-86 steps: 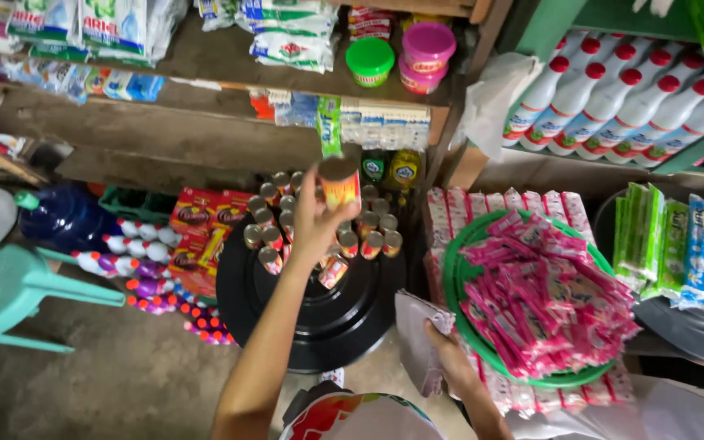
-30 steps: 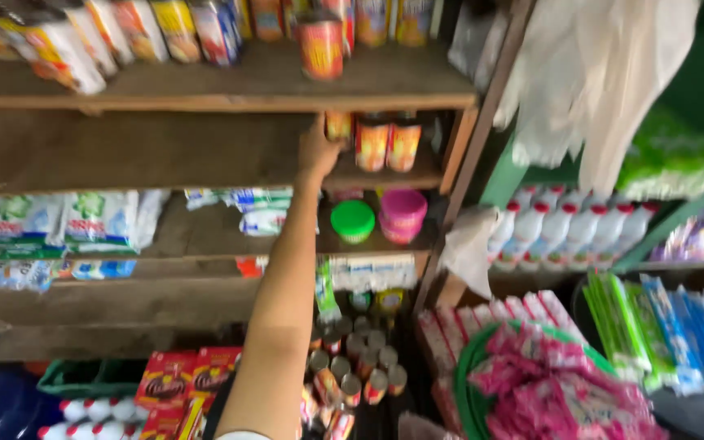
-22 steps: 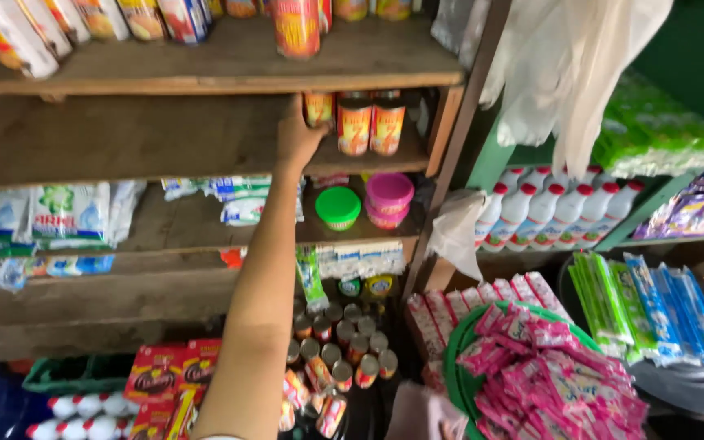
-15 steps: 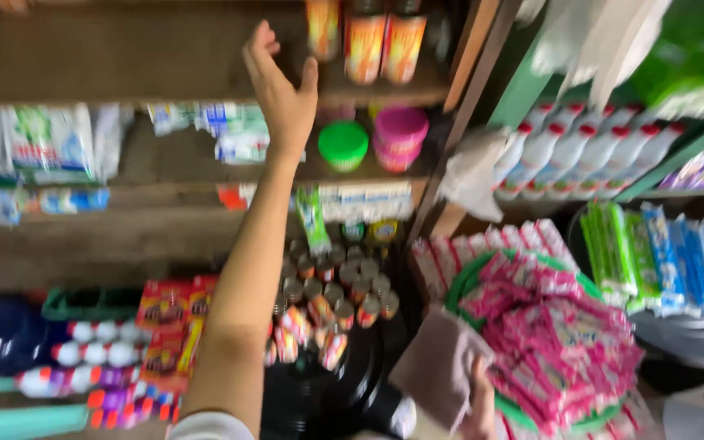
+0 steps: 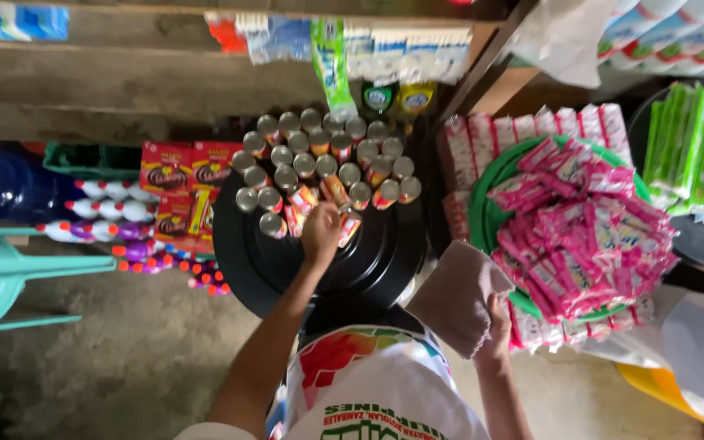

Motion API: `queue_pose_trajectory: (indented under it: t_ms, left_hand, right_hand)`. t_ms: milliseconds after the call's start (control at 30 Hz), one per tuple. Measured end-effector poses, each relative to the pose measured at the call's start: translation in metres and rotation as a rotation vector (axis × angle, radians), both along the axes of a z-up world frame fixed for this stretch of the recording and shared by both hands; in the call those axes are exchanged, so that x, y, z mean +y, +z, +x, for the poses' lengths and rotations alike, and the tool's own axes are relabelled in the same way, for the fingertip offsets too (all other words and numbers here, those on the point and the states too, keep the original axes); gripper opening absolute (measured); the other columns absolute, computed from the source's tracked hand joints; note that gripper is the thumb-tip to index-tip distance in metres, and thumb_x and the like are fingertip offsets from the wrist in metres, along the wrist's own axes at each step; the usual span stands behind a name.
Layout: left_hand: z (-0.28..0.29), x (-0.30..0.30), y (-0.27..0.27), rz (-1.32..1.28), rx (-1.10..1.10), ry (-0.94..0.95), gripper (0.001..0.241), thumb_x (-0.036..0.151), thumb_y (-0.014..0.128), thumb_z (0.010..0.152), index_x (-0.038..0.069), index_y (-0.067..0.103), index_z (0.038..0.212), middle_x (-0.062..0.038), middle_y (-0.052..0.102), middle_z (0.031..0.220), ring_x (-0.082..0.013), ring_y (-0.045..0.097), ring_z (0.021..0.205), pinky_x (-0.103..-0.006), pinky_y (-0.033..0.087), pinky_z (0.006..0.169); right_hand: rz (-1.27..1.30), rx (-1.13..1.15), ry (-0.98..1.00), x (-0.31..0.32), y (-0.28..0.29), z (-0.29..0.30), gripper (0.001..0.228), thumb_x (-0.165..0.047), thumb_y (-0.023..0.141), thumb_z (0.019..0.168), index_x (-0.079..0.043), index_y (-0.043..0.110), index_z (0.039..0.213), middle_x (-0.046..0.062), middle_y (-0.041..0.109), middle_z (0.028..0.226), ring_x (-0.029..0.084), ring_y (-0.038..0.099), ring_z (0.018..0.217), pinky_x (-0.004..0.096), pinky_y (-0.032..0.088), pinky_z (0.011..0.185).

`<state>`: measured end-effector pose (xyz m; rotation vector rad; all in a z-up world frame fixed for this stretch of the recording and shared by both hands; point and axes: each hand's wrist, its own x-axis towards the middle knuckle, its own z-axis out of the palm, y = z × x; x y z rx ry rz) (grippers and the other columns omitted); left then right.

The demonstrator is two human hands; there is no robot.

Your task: Wiping canned goods with a cloth and placing them onto grocery store shelves.

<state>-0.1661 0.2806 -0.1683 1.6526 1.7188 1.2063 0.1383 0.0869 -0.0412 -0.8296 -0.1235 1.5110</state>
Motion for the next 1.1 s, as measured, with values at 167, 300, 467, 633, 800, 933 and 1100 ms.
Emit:
queue_pose_trajectory:
  t_ms: [167,300,467,633,800,933,1100]
  left_hand:
    - [0.014,-0.035,-0.09,-0.219,0.171,0.011,0.021,0.015,0.074,0.089,0.011,0.062,0.105,-0.011,0.067,0.106,-0.0312,0.069,0.096,-0.0437,0.058,0.08]
    - [0.032,-0.036,-0.098,-0.429,0.375,0.04,0.086,0.02,0.081,0.079,0.002,0.039,0.152,-0.02,0.057,0.123,-0.0394,0.063,0.104,-0.0494,0.056,0.079]
    - [0.047,-0.031,-0.1,-0.503,0.544,0.104,0.075,0.029,0.085,0.073,0.007,0.048,0.136,-0.017,0.057,0.125,-0.0352,0.063,0.107,-0.0486,0.053,0.085]
    - [0.049,-0.029,-0.091,-0.415,0.724,0.148,0.065,0.034,0.085,0.076,0.013,0.053,0.128,-0.015,0.058,0.121,-0.0319,0.06,0.109,-0.0519,0.046,0.096]
    - [0.057,-0.026,-0.105,-0.364,0.629,0.276,0.082,0.027,0.083,0.076,-0.001,0.047,0.144,-0.019,0.058,0.118,-0.0359,0.057,0.11,-0.0497,0.045,0.091]
    - [0.052,-0.014,-0.097,-0.143,0.548,0.317,0.083,0.026,0.083,0.075,-0.002,0.045,0.144,-0.022,0.056,0.129,-0.0386,0.056,0.117,-0.0517,0.044,0.092]
    - [0.034,0.031,-0.049,-0.216,0.519,0.115,0.089,0.031,0.088,0.075,0.005,0.041,0.145,-0.014,0.046,0.149,-0.0346,0.043,0.139,-0.0616,0.039,0.104]
  right_hand:
    - [-0.083,-0.116,-0.037,-0.05,-0.053,0.032,0.064,-0.032,0.074,0.095,-0.002,0.052,0.147,0.015,0.066,0.128,0.029,0.067,0.112,0.045,0.054,0.098]
    - [-0.197,-0.073,-0.045,-0.104,-0.087,0.063,0.062,-0.033,0.073,0.098,0.001,0.054,0.146,0.016,0.069,0.122,0.029,0.07,0.103,0.044,0.057,0.092]
    - [-0.319,-0.055,-0.098,-0.144,-0.082,0.063,0.064,-0.035,0.072,0.093,0.0,0.054,0.144,0.017,0.069,0.124,0.031,0.07,0.105,0.046,0.056,0.093]
    - [-0.323,-0.009,-0.138,-0.167,-0.058,0.046,0.065,-0.032,0.071,0.093,-0.001,0.051,0.146,0.018,0.066,0.132,0.033,0.067,0.114,0.05,0.053,0.098]
    - [-0.388,-0.033,-0.183,-0.184,-0.062,0.043,0.063,-0.03,0.067,0.093,-0.002,0.05,0.147,0.018,0.062,0.138,0.034,0.064,0.121,0.052,0.05,0.103]
    - [-0.381,-0.039,-0.183,-0.182,-0.055,0.034,0.061,-0.029,0.066,0.094,-0.002,0.049,0.147,0.018,0.062,0.138,0.034,0.063,0.121,0.053,0.05,0.103]
    - [-0.405,-0.078,-0.159,-0.187,-0.063,0.033,0.06,-0.028,0.065,0.095,-0.003,0.049,0.147,0.018,0.063,0.136,0.033,0.064,0.12,0.051,0.05,0.102]
